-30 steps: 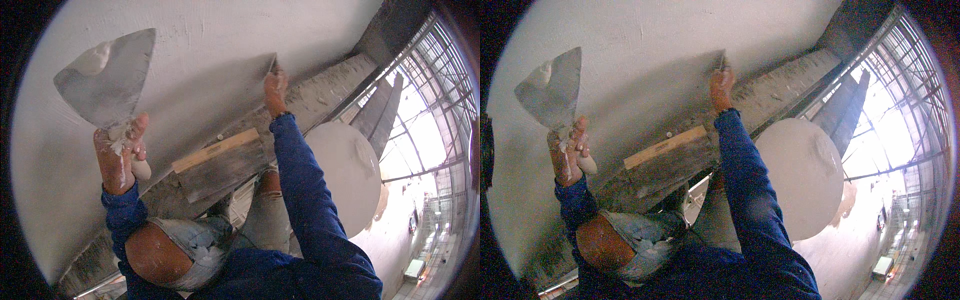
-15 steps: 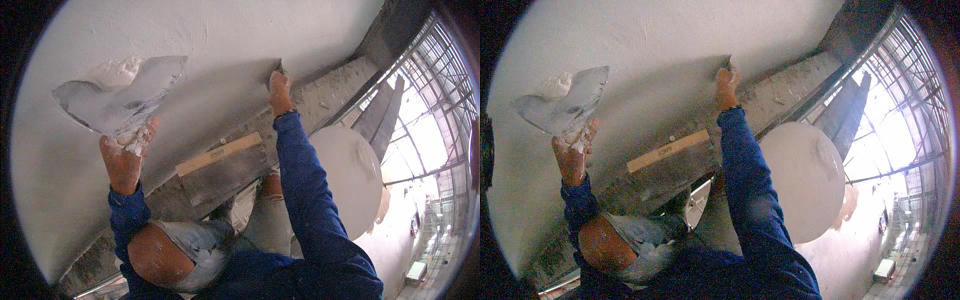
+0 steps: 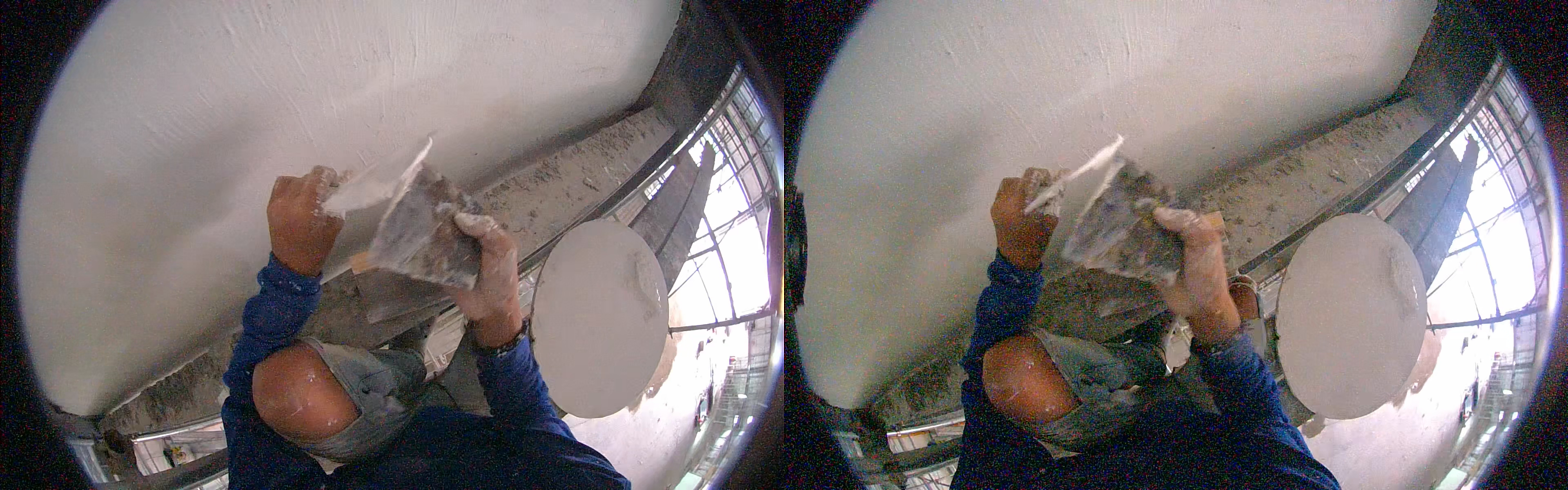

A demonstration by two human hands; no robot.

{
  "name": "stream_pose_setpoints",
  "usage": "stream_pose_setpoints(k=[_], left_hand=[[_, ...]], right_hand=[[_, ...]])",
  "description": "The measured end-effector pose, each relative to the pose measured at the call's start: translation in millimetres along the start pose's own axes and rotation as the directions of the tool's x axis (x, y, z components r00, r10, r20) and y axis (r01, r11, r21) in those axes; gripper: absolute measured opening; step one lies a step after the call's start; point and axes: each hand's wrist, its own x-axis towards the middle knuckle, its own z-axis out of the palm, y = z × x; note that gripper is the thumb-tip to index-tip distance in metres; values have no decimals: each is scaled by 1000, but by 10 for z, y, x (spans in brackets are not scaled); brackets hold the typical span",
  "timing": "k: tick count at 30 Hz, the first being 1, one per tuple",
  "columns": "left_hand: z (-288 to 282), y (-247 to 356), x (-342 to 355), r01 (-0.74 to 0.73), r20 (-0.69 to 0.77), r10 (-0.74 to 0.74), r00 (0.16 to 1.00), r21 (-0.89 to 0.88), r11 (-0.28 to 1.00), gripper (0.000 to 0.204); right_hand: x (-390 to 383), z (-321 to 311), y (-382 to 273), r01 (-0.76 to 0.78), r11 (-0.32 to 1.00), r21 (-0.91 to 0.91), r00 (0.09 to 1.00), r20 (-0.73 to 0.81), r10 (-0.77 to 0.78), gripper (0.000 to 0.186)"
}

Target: The person applies plaster to a ceiling using a trowel and hawk. They repeatedly scoop plaster from the hawk and spread it onto the ceiling surface, smoothing the material with the trowel.

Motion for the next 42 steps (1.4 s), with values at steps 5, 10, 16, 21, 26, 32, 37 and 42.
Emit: stream_pose_setpoints(k=[5, 10, 16, 21, 26, 32, 37, 42], left_hand=[[167, 97, -78, -80, 29, 83, 996, -114, 990, 26], [225, 225, -72, -133, 0, 134, 991, -110, 985, 24], [272, 127, -187, -76, 344, -5, 939, 222, 972, 30], [46, 15, -115, 125, 175, -185, 967, 307, 944, 27], [-27, 45, -55, 198, 104, -248, 963, 348, 916, 30], [140, 120, 10, 198, 94, -233, 968, 288, 937, 34], [85, 149, 47, 185, 78, -206, 976, 217, 959, 32], [-114, -166, -123, 311, 58, -333, 941, 237, 920, 26]], right_hand=[[-184, 165, -4, 128, 992, -9, 986, 108, -127, 23], [-227, 69, -106, 214, 977, -4, 975, 65, -213, 21], [111, -703, -386, 569, 71, -819, 555, 318, -769, 20], [687, -1371, -982, 388, 75, -918, 715, 249, -653, 32], [1696, -1496, -1255, 258, -117, -959, 455, 228, -861, 24], [2084, -1886, -385, 660, 538, -524, 732, 285, -619, 26], [1358, -1065, -82, 443, -202, -873, 659, 470, -587, 23], [1904, -1776, -911, 485, 266, -833, 626, 118, -771, 28]])
